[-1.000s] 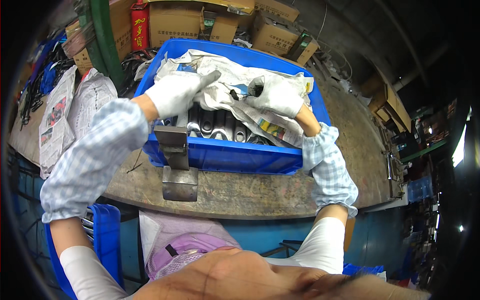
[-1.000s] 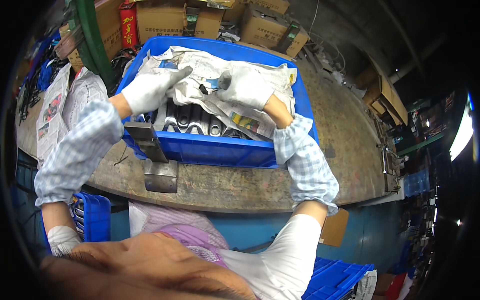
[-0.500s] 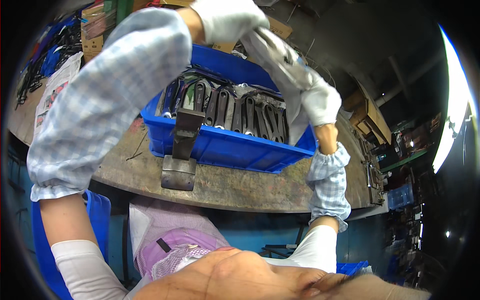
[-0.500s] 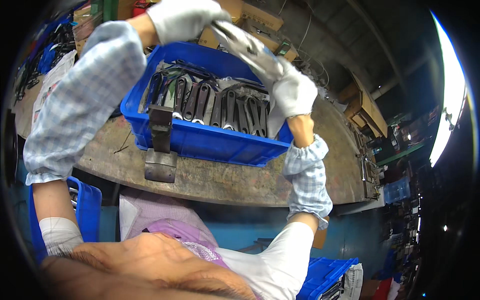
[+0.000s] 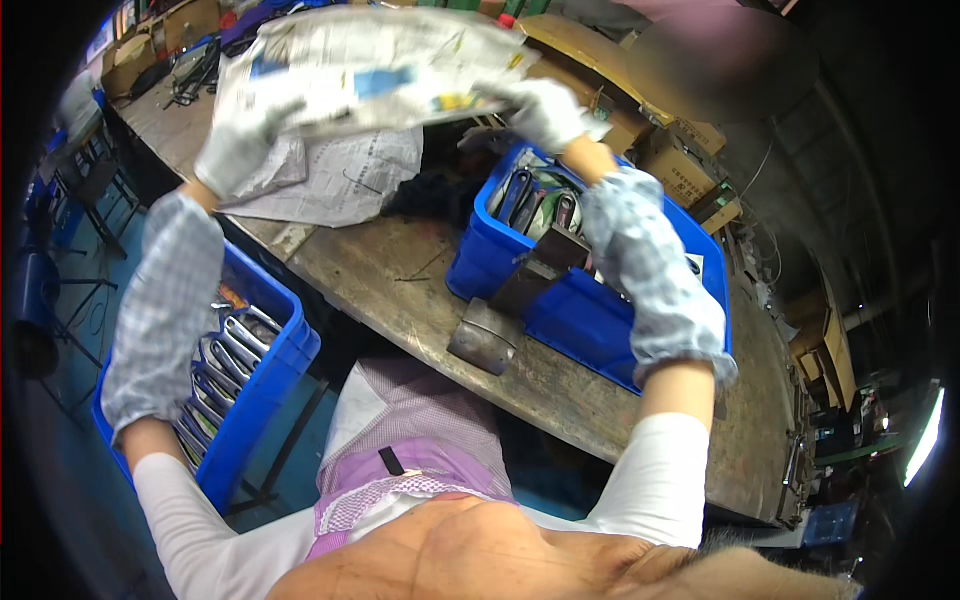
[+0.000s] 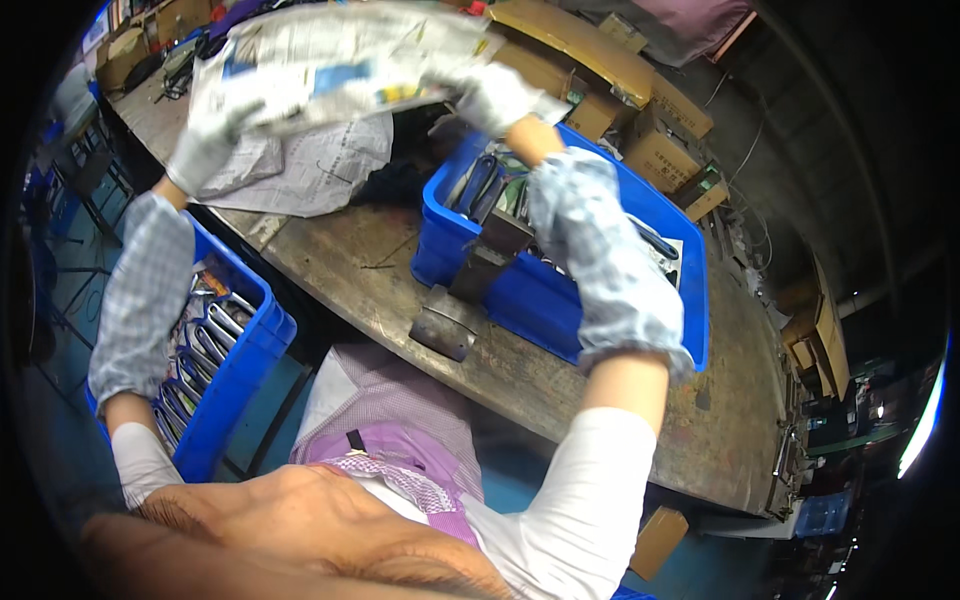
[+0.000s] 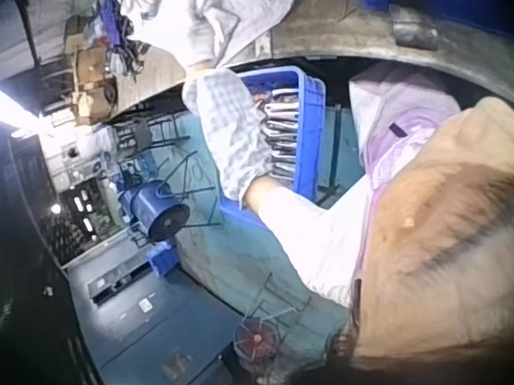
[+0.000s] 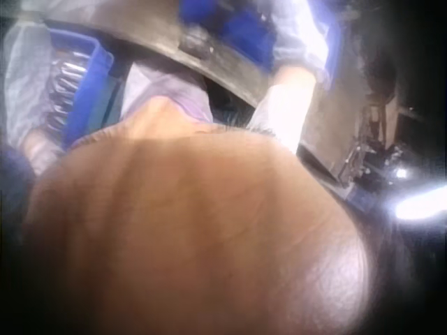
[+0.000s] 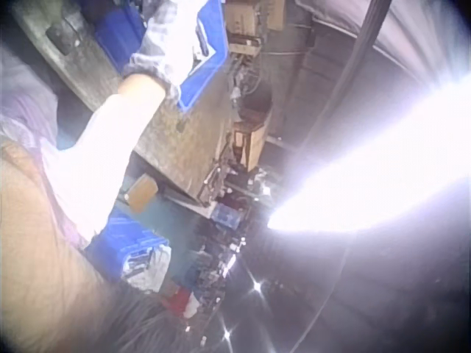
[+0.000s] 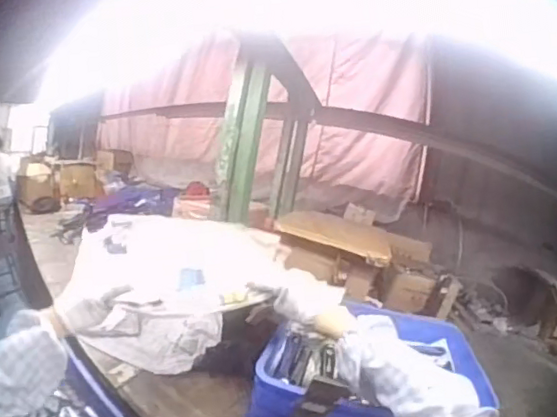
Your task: The person sorts and arranges metal parts by hand, moving them from blue bins onto a work surface and into other containers.
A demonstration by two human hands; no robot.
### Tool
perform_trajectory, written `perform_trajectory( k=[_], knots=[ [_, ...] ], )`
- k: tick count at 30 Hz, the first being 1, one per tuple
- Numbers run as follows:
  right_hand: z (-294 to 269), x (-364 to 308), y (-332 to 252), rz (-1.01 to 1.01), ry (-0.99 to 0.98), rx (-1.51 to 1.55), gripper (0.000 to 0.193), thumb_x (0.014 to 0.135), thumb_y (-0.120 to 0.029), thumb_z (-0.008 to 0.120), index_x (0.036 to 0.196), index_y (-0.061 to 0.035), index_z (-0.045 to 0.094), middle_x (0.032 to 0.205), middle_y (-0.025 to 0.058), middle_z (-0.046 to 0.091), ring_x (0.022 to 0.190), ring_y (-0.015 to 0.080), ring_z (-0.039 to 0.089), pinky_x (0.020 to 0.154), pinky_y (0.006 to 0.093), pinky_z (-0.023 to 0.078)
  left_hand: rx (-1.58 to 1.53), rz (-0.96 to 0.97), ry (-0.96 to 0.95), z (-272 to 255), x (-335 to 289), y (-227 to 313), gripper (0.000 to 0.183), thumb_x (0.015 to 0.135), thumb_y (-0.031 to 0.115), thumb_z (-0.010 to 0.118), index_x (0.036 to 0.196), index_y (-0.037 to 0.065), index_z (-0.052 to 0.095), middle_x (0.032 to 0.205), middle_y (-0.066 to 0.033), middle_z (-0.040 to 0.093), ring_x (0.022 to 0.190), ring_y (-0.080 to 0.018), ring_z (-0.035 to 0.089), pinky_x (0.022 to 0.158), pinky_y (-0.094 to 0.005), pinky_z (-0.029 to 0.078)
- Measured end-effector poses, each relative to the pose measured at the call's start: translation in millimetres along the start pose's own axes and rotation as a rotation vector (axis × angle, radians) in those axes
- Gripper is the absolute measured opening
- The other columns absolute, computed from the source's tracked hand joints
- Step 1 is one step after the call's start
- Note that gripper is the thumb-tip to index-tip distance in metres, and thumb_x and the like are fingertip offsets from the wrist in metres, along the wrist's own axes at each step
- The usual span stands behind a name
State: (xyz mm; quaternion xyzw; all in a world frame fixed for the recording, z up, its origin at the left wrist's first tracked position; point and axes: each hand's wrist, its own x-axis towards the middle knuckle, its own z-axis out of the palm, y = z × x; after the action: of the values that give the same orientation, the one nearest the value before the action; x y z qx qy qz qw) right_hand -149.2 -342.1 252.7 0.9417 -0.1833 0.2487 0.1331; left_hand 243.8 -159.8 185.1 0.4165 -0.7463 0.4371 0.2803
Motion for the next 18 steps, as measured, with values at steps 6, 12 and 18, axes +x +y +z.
perform_trajectory(
  k=[6, 12, 18],
  knots=[
    [89.7, -2.8, 24.9, 0.012, -0.618, -0.057, 0.062, 0.083, -0.050, 0.070, 0.137, -0.0208, 0.063, 0.127, 0.0146, 0.069, 0.110, 0.0368, 0.067, 0.096, 0.0439, 0.053, -0.156, -0.515, -0.845, 96.9, -111.1, 94.2, 0.056, 0.080, 0.018, 0.070, 0.134, 0.013, 0.064, 0.128, -0.0185, 0.067, 0.120, -0.0308, 0.064, 0.103, -0.0420, 0.049],
    [-15.8, -46.2, 96.1, 0.479, -0.123, 0.183, 0.046, 0.091, -0.038, 0.067, 0.127, -0.0088, 0.069, 0.118, 0.0183, 0.072, 0.107, 0.0265, 0.071, 0.093, 0.0342, 0.054, -0.725, -0.322, -1.059, 66.0, -22.5, 54.3, 0.074, 0.092, 0.054, 0.066, 0.145, 0.005, 0.053, 0.141, -0.0209, 0.059, 0.132, -0.0321, 0.055, 0.111, -0.0385, 0.043],
    [33.9, -104.3, 109.7, 0.624, -0.621, -0.036, 0.042, 0.082, -0.042, 0.070, 0.116, -0.0178, 0.076, 0.117, 0.0129, 0.073, 0.109, 0.0316, 0.069, 0.097, 0.0392, 0.053, -0.633, -0.486, -0.609, 200.1, -30.3, 129.2, 0.056, 0.101, 0.050, 0.054, 0.147, 0.020, 0.051, 0.150, -0.0080, 0.053, 0.131, -0.0291, 0.057, 0.110, -0.0361, 0.047]
  ],
)
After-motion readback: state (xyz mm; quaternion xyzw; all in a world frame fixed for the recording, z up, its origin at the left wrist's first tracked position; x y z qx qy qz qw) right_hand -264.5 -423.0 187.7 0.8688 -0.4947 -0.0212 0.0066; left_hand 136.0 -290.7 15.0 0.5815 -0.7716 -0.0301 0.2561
